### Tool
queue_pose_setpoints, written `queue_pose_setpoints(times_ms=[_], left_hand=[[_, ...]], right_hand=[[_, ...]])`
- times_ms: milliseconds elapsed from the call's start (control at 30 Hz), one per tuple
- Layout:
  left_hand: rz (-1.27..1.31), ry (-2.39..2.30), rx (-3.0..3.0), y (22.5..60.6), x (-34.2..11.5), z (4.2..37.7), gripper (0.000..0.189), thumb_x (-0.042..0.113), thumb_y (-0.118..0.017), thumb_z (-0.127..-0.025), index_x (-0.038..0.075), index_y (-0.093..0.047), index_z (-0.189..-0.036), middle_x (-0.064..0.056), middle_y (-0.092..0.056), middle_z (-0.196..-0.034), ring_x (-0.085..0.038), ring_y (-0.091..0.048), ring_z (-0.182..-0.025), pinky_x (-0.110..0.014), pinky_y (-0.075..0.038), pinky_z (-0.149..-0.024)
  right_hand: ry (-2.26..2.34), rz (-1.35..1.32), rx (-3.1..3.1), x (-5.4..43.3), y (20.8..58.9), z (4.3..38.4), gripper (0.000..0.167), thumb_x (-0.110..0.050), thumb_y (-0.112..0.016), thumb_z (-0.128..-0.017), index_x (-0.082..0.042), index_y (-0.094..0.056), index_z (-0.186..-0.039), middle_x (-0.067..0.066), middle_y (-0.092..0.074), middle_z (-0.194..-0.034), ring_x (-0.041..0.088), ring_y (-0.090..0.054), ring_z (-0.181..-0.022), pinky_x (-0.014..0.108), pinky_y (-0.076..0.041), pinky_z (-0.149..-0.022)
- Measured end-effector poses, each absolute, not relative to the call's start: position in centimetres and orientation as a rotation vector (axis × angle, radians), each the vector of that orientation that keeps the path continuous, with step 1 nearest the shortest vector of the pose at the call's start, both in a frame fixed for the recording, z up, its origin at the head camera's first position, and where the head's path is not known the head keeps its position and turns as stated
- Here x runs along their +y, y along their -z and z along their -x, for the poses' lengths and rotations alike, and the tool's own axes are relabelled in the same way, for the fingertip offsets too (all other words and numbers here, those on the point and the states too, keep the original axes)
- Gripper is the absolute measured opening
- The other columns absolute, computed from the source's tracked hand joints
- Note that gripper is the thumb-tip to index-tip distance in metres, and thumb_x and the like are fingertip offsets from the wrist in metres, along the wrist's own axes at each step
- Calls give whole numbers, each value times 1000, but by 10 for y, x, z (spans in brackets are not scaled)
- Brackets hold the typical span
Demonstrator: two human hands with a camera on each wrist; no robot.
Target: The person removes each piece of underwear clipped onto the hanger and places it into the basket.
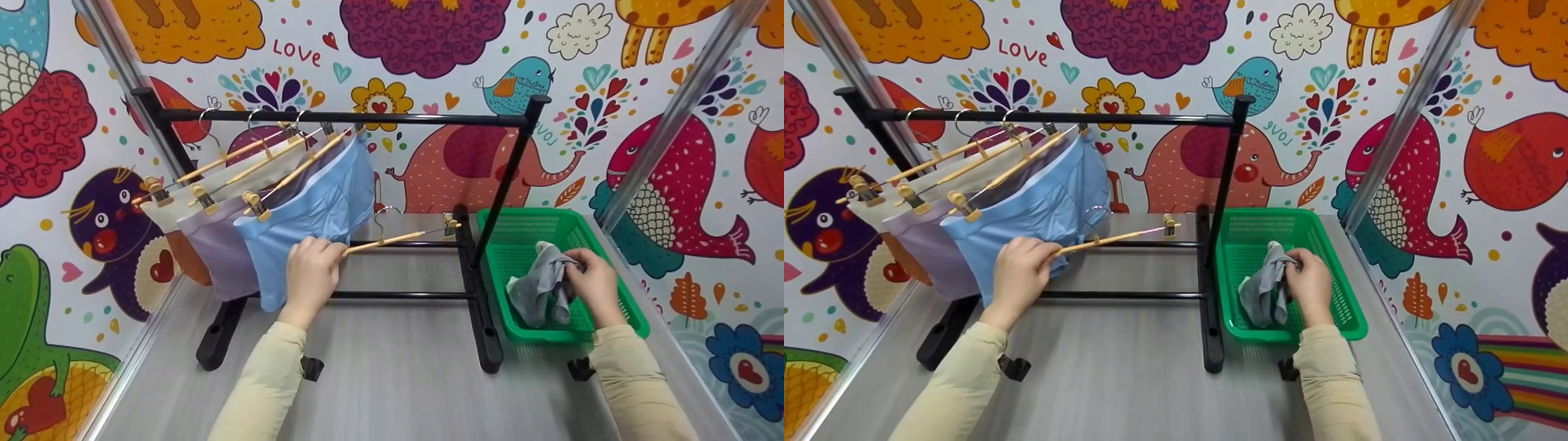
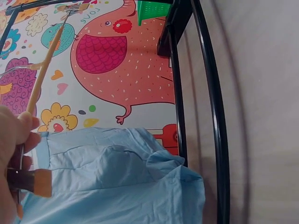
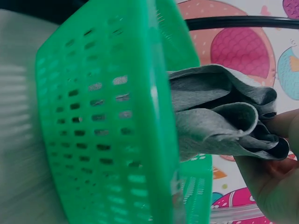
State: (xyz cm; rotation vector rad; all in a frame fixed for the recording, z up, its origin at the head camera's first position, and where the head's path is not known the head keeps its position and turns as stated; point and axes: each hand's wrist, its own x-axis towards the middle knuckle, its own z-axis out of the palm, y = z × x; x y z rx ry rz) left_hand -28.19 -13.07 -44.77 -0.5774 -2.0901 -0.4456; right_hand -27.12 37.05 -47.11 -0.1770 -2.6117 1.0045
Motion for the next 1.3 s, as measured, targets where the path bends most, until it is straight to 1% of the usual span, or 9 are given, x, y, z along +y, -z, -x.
queue_pose_setpoints(times_ms=[100,267,367,533,767,900,1067,1300], left_hand=[[579,445,-2088,446,-130,283,7,8,-77,-80,9,-74,-86,-6,-61,-74,-30,-52,-68,-43,-36,-57],[578,440,-2093,442,-129,283,5,8,-76,-81,9,-73,-86,-6,-61,-74,-31,-55,-70,-43,-38,-59],[579,444,-2103,439,-127,284,3,10,-75,-83,8,-73,-85,-6,-62,-75,-30,-56,-72,-43,-39,-61],[578,442,-2107,431,-125,286,5,12,-76,-83,9,-74,-86,-6,-64,-77,-30,-57,-73,-43,-39,-61],[573,438,-2094,419,-122,291,9,7,-80,-79,9,-75,-86,-7,-65,-77,-30,-56,-72,-41,-38,-60],[563,441,-2104,412,-121,293,7,8,-78,-80,9,-75,-86,-7,-64,-76,-30,-55,-72,-41,-37,-60],[550,450,-2131,403,-118,295,7,9,-78,-81,9,-75,-87,-7,-66,-78,-30,-55,-74,-42,-39,-62],[524,449,-2152,394,-116,297,6,8,-78,-81,8,-75,-86,-7,-65,-77,-31,-56,-73,-43,-39,-62]], right_hand=[[-997,163,-2639,374,476,271,25,-10,-53,-98,-1,-64,-118,22,-64,-108,33,-57,-92,46,-44,-77],[-1018,111,-2709,378,483,268,30,-13,-52,-101,2,-59,-126,28,-60,-120,44,-57,-107,56,-47,-85],[-1012,96,-2747,379,485,267,32,-16,-53,-102,2,-58,-128,29,-59,-123,46,-56,-111,58,-47,-85],[-1004,69,-2755,378,490,266,32,-17,-54,-102,2,-60,-127,28,-60,-122,47,-58,-109,58,-48,-85],[-987,31,-2740,373,498,266,30,-15,-56,-101,2,-61,-124,27,-62,-119,46,-61,-104,57,-50,-82],[-971,22,-2740,369,501,265,29,-14,-56,-100,2,-61,-124,26,-63,-117,45,-61,-103,56,-50,-82],[-937,19,-2761,363,503,261,30,-15,-55,-101,0,-60,-126,26,-63,-117,44,-61,-104,57,-50,-82],[-875,-49,-2733,353,507,257,29,-12,-58,-99,0,-61,-125,24,-64,-112,42,-62,-100,57,-49,-83]])
